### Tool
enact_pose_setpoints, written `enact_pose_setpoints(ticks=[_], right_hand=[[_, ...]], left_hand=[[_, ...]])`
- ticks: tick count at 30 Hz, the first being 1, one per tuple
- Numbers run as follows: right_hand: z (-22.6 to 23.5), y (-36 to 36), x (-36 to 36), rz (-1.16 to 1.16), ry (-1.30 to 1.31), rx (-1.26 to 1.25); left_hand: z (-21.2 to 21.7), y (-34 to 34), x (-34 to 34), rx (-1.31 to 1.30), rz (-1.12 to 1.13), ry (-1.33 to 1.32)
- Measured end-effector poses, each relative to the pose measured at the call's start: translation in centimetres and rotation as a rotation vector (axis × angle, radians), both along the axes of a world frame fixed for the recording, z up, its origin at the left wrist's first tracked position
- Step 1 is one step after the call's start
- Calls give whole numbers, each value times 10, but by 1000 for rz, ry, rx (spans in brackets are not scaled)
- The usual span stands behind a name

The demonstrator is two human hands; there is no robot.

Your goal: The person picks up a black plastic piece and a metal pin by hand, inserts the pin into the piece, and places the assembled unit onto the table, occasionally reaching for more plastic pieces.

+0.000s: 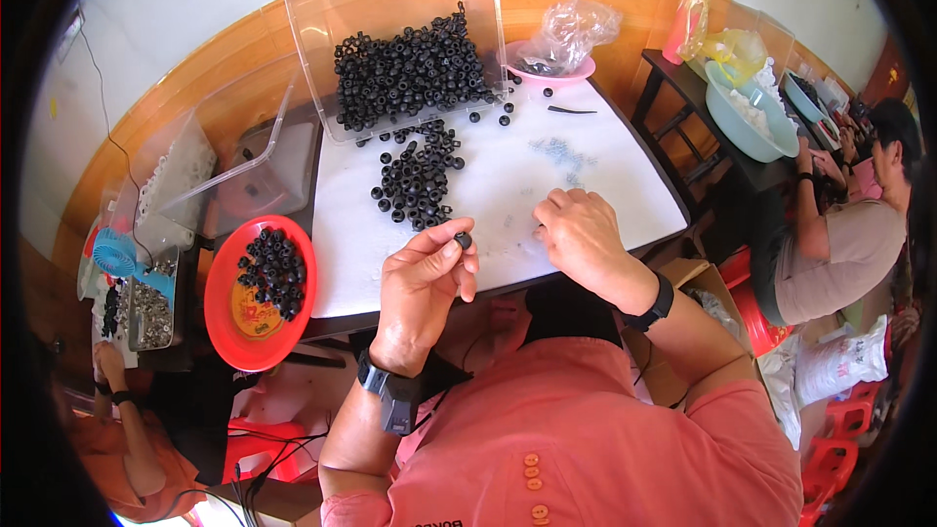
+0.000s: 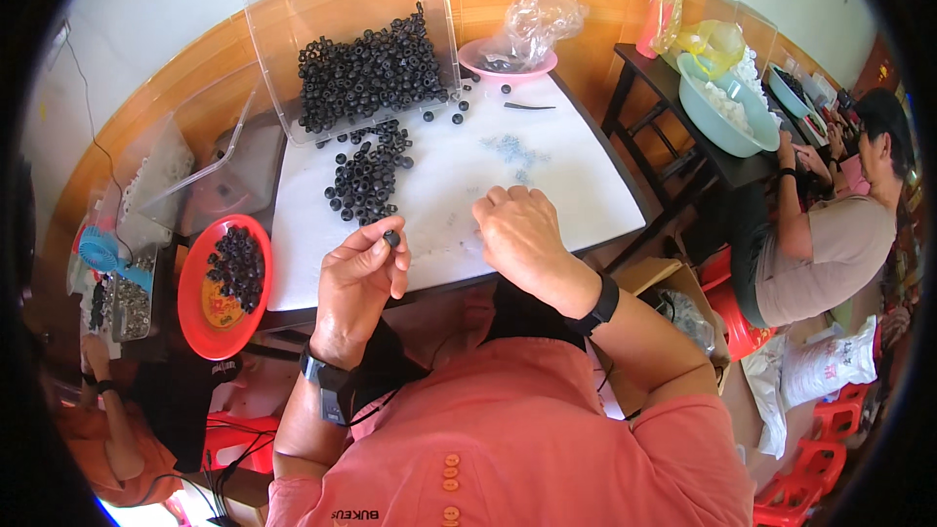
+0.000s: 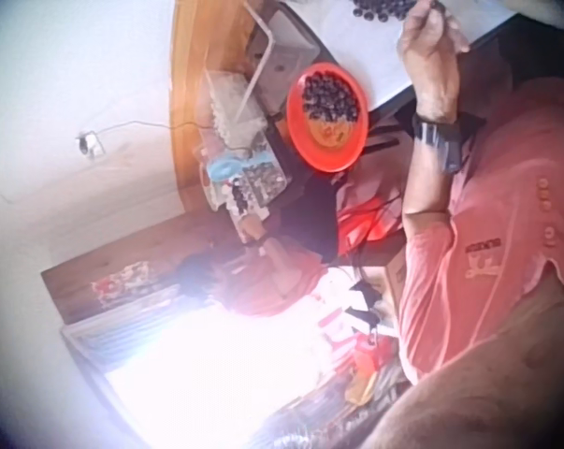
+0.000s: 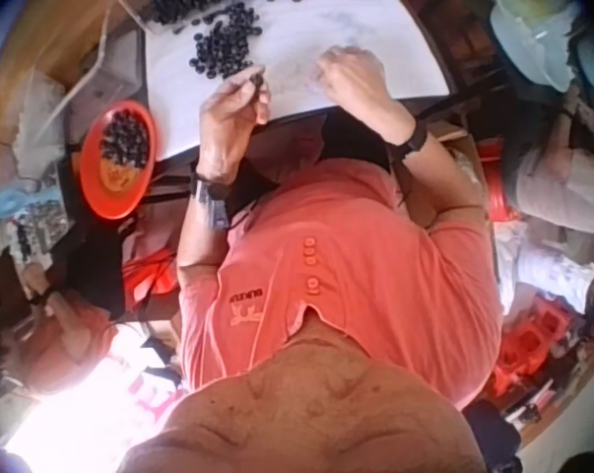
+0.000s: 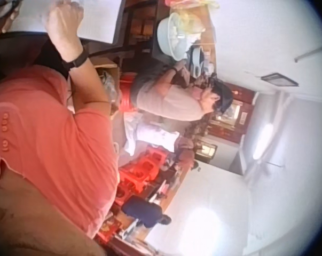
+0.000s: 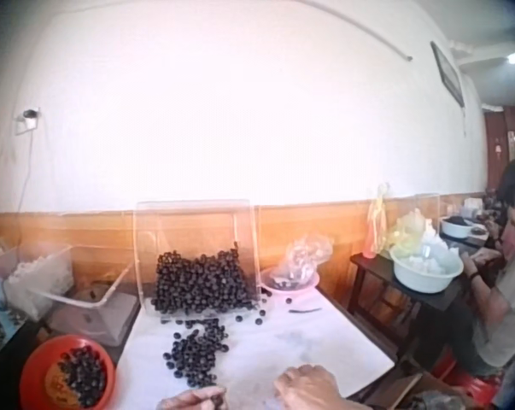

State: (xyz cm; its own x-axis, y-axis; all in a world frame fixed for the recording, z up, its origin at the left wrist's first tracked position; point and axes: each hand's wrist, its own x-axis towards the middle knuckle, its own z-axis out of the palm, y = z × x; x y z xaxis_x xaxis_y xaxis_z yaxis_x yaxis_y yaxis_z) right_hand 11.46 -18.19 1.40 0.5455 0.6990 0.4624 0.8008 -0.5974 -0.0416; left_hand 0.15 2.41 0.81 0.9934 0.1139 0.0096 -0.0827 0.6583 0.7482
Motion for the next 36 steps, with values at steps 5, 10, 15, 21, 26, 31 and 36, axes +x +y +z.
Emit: enact_pose_setpoints(ticks=[5, 10, 15, 21, 26, 31, 36], right_hand=[[-7, -6, -1, -38, -78, -1], [-8, -12, 0, -51, -119, 41], [-6, -19, -1, -56, -108, 44], [-5, -25, 3, 28, -82, 61], [-6, -18, 4, 35, -48, 105], [-1, 6, 0, 231, 386, 589], [1, 26, -2, 306, 557, 681]], left_hand=[[-16, -3, 16, 14, -40, 1], [-13, -6, 13, 62, -20, 5], [-11, -7, 13, 84, 1, 26], [-5, -18, 10, 218, 78, 97], [-7, -19, 12, 247, 95, 120], [-6, -22, 13, 258, 110, 123], [-4, -21, 14, 270, 108, 159]])
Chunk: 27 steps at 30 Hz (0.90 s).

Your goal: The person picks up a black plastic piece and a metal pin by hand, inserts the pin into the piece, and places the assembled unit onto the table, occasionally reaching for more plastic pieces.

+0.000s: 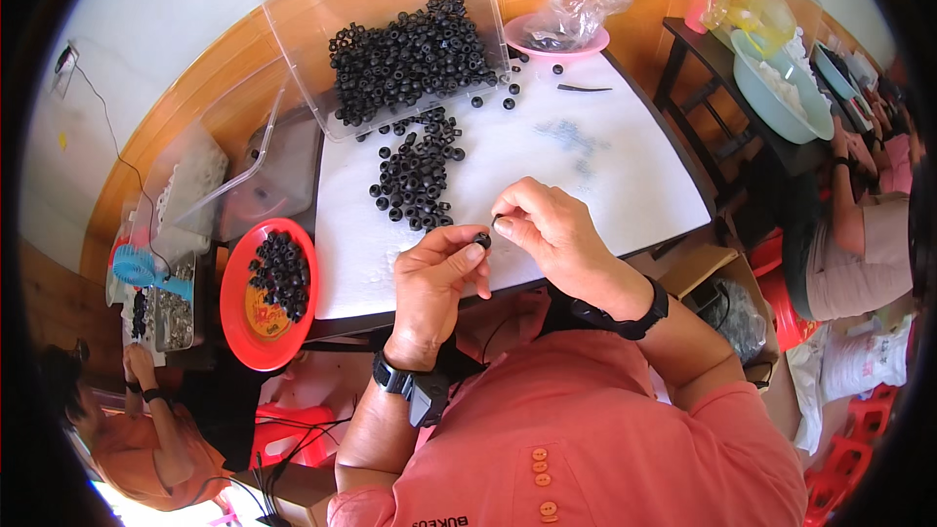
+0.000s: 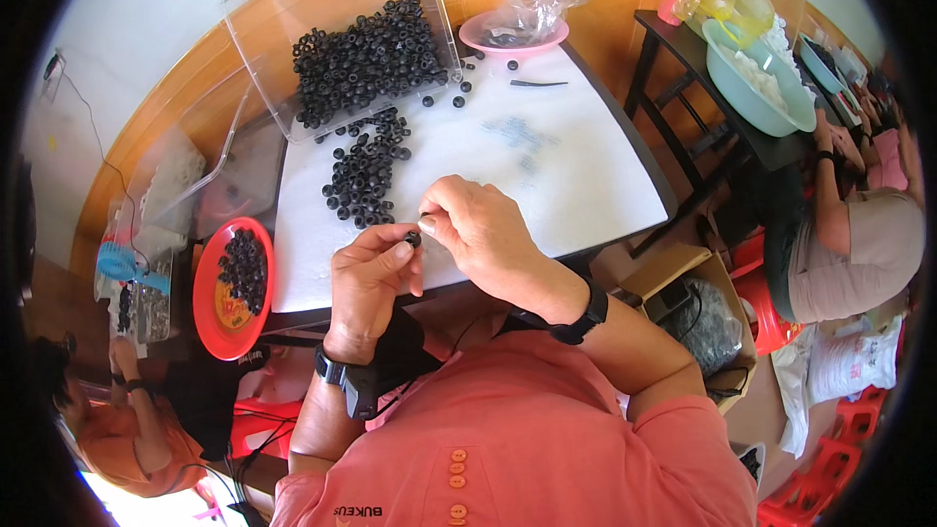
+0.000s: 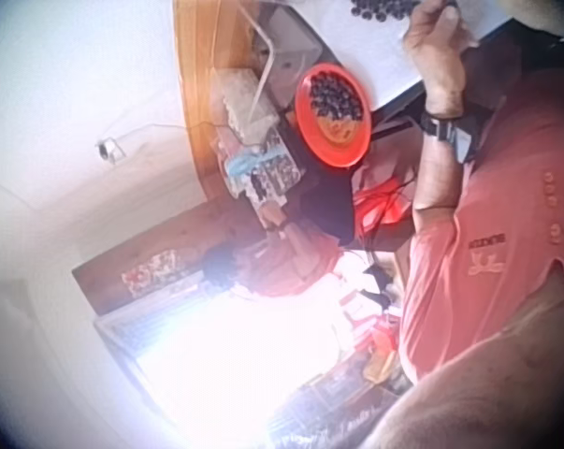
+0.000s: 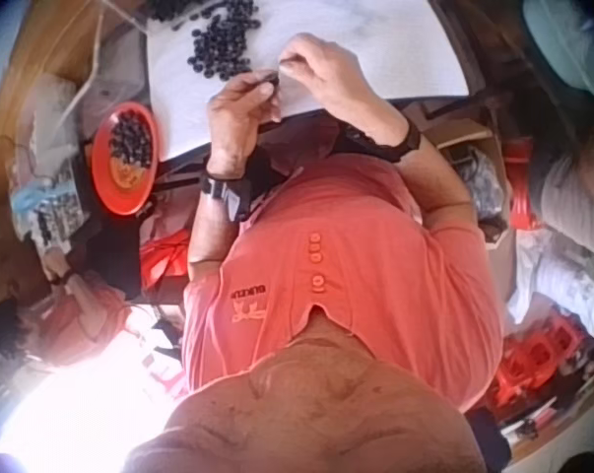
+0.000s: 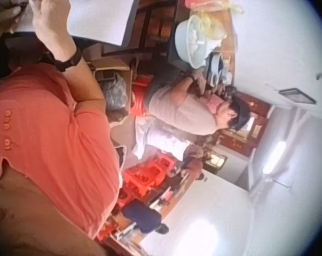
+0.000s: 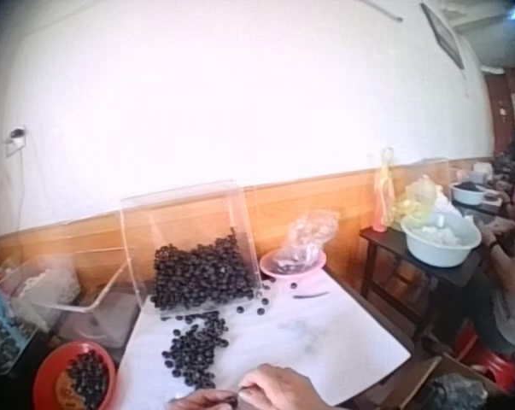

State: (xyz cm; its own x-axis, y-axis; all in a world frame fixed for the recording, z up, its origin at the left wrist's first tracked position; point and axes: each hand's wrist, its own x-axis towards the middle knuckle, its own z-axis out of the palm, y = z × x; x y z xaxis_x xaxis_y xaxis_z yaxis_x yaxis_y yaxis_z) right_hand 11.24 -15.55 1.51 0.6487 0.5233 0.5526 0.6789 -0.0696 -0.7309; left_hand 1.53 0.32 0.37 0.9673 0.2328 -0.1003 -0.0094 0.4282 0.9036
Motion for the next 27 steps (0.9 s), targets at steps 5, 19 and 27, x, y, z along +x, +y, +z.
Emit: enact_pose_setpoints(ticks=[5, 19, 27], right_hand=[[-3, 7, 0, 37, -32, -25], [-16, 21, -21, 27, 89, 107], [-6, 8, -9, 12, -329, -38]], left_hand=[[-2, 0, 0, -42, 14, -5], [-9, -1, 0, -46, 51, -39], [-6, -3, -1, -36, 58, -16]])
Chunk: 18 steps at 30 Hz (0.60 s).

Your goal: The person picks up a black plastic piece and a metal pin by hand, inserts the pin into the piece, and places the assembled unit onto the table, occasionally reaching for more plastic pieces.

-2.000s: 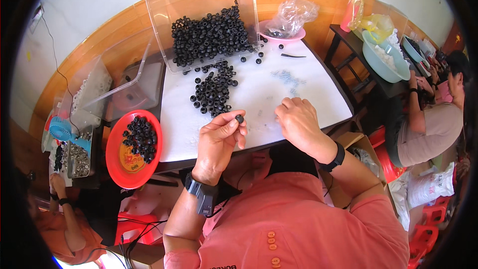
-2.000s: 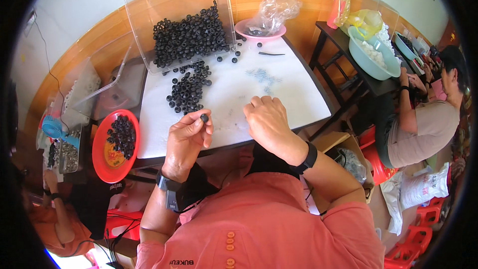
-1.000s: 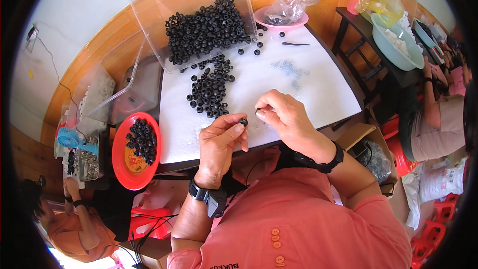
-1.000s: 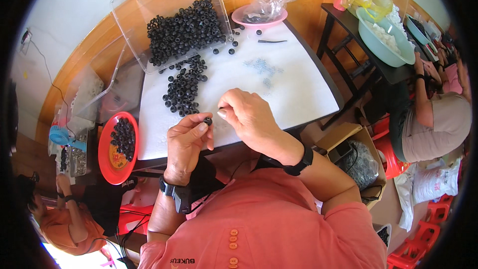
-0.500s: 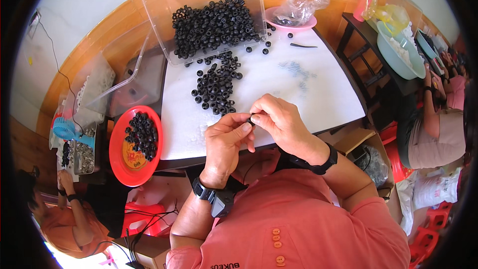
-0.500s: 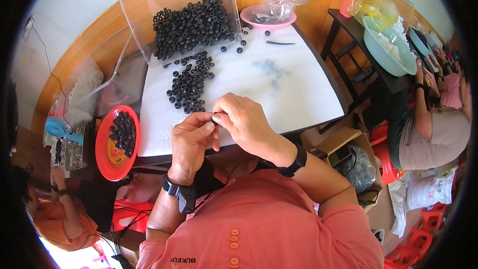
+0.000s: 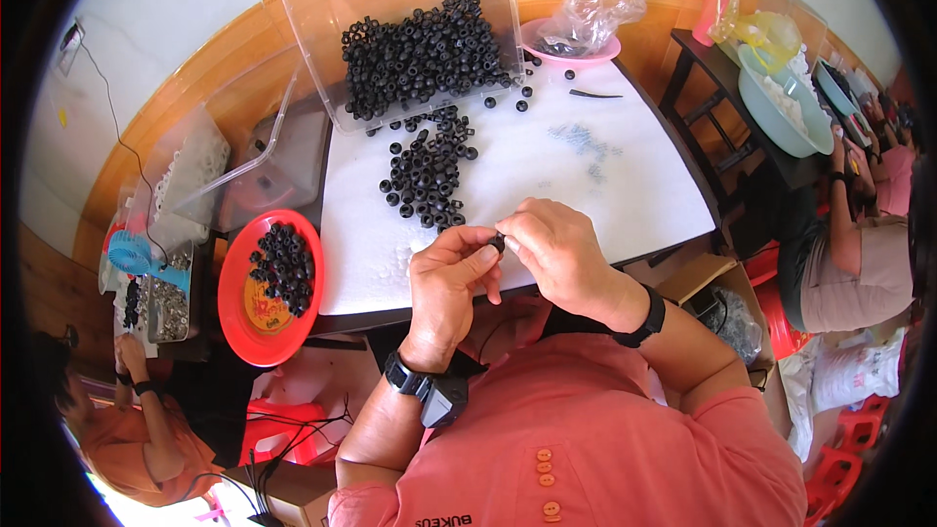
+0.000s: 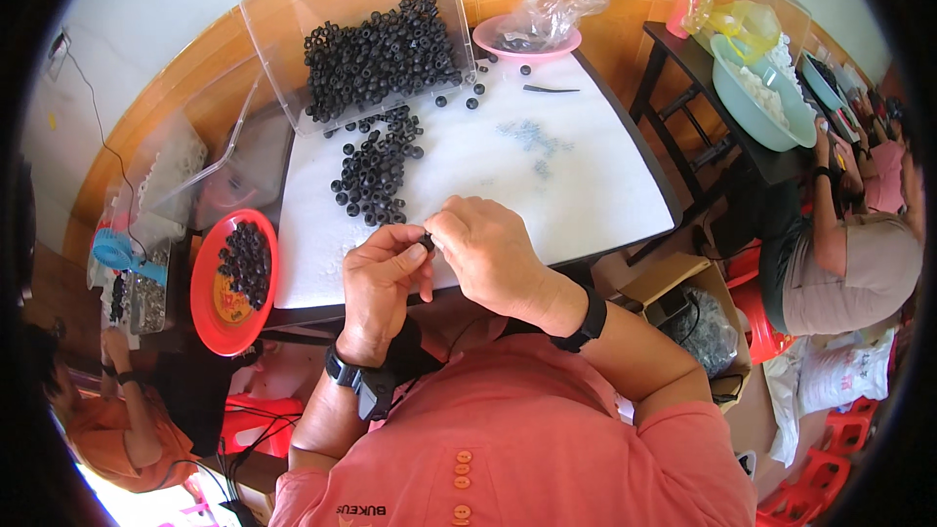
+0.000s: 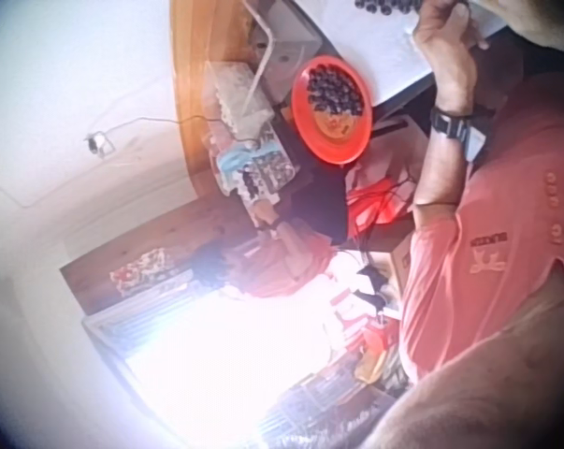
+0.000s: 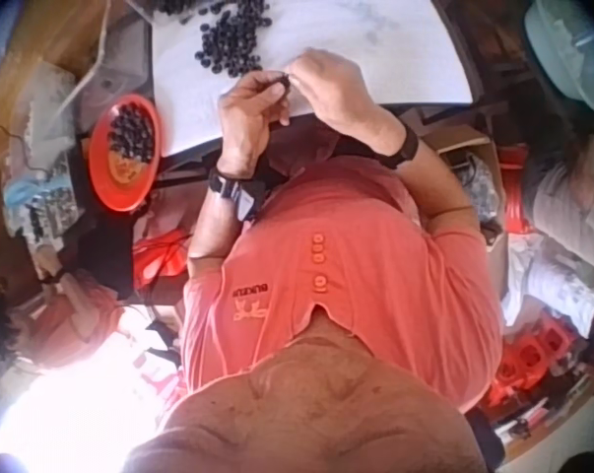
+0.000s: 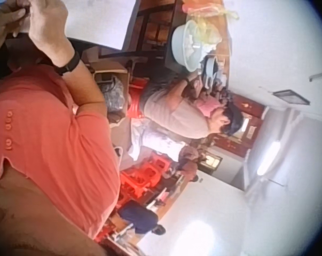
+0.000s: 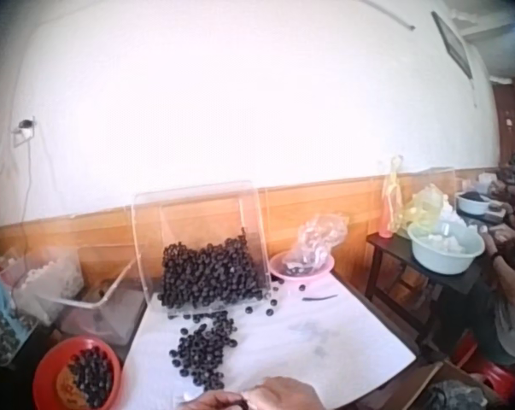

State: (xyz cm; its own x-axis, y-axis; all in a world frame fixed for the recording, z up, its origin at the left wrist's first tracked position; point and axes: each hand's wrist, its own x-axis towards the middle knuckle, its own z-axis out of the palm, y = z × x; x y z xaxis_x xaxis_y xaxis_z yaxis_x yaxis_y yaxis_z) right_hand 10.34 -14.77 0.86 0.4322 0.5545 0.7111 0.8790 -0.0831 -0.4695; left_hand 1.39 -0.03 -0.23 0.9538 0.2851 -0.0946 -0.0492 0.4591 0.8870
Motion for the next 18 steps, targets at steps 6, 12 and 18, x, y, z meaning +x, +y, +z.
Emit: enact_pose_setpoints(ticks=[6, 12, 18], right_hand=[[0, 1, 0, -84, -235, -83], [-11, 4, 1, -27, -52, 18], [-14, -1, -5, -62, -122, 1]], left_hand=[[2, -3, -1, 36, 5, 39], [0, -6, 2, 113, 39, 43], [1, -7, 0, 139, 26, 24]])
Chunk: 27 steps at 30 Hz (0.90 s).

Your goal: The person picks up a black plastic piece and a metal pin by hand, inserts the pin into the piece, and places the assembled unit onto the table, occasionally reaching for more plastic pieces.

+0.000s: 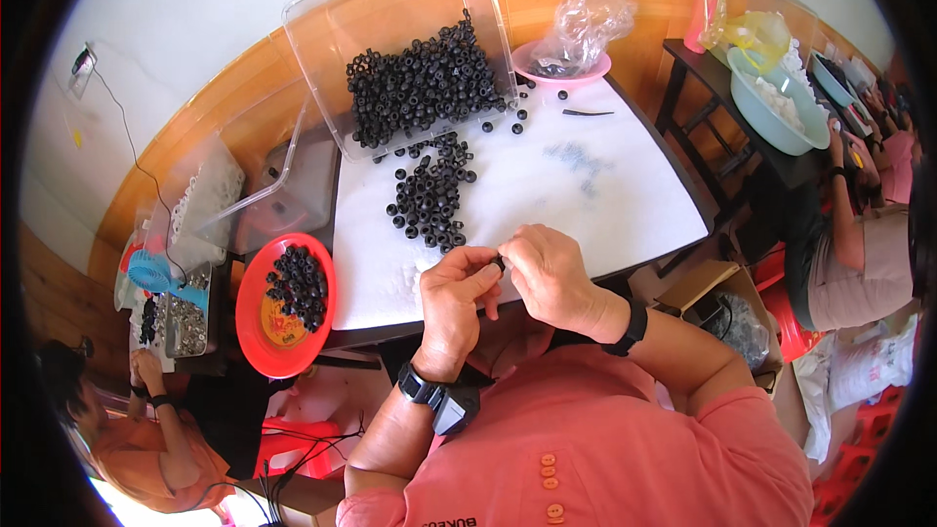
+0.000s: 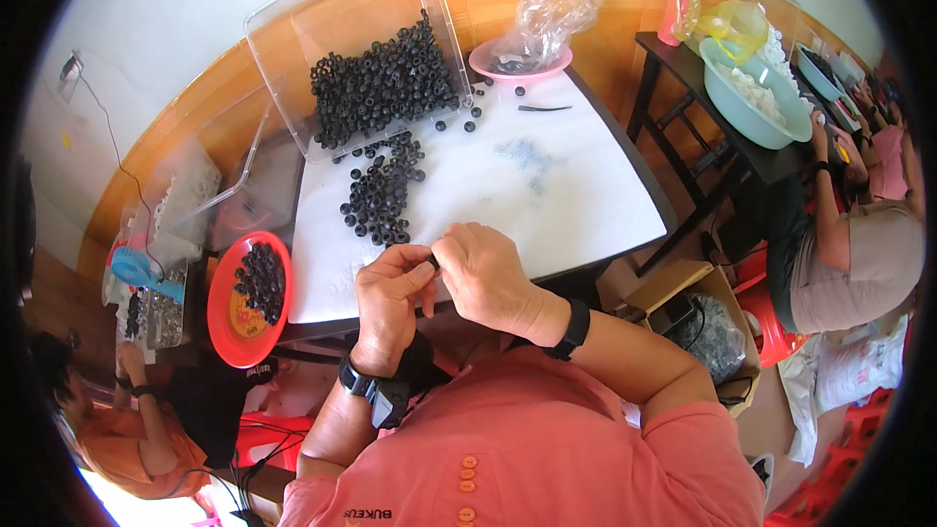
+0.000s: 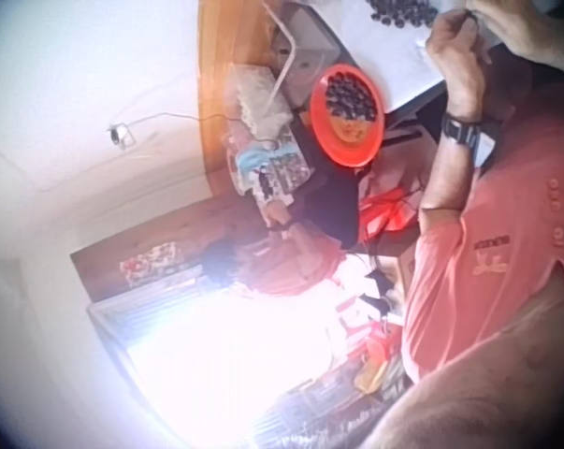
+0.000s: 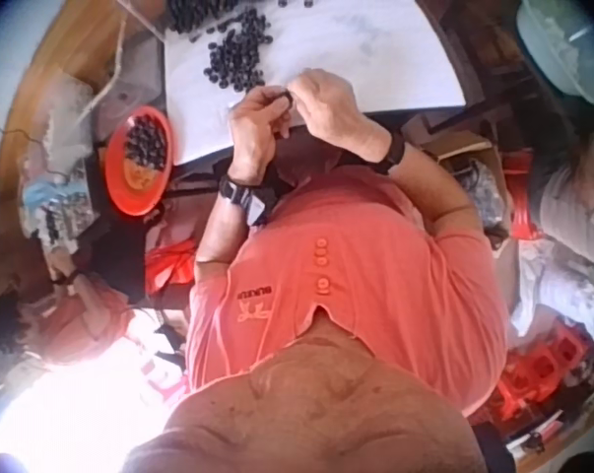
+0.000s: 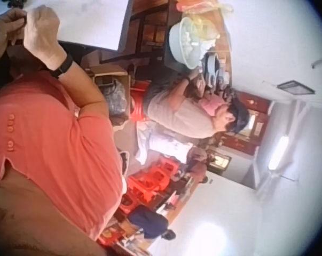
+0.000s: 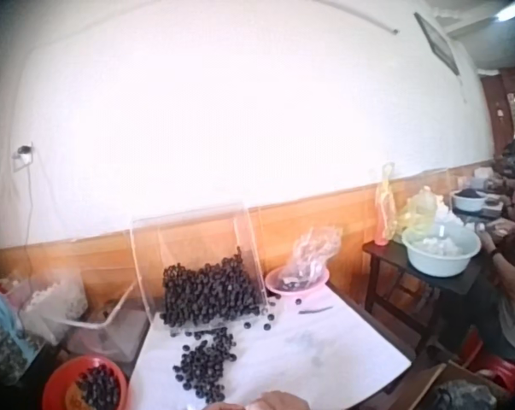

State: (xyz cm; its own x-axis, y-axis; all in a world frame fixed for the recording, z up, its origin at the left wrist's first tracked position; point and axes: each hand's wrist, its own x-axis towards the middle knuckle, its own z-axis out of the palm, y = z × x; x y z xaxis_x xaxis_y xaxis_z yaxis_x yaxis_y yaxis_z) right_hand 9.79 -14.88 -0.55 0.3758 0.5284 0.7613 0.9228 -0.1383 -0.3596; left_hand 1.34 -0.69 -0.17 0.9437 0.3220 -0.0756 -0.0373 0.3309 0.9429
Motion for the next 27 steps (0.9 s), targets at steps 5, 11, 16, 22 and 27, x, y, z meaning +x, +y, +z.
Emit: enact_pose_setpoints(ticks=[5, 11, 16, 22, 27], right_hand=[[2, -4, 0, 73, 1, -2], [2, 0, -9, -15, 0, 11], [-5, 14, -13, -180, -79, 27], [1, 7, 4, -167, -120, -7], [-1, 2, 14, 52, 8, -32]], left_hand=[[2, 3, -1, -35, -48, 26], [6, 1, -1, -51, -38, 10], [-2, 3, 1, -33, -30, -16], [10, 0, -1, 0, -83, 31], [11, 8, 0, 153, -204, 60]])
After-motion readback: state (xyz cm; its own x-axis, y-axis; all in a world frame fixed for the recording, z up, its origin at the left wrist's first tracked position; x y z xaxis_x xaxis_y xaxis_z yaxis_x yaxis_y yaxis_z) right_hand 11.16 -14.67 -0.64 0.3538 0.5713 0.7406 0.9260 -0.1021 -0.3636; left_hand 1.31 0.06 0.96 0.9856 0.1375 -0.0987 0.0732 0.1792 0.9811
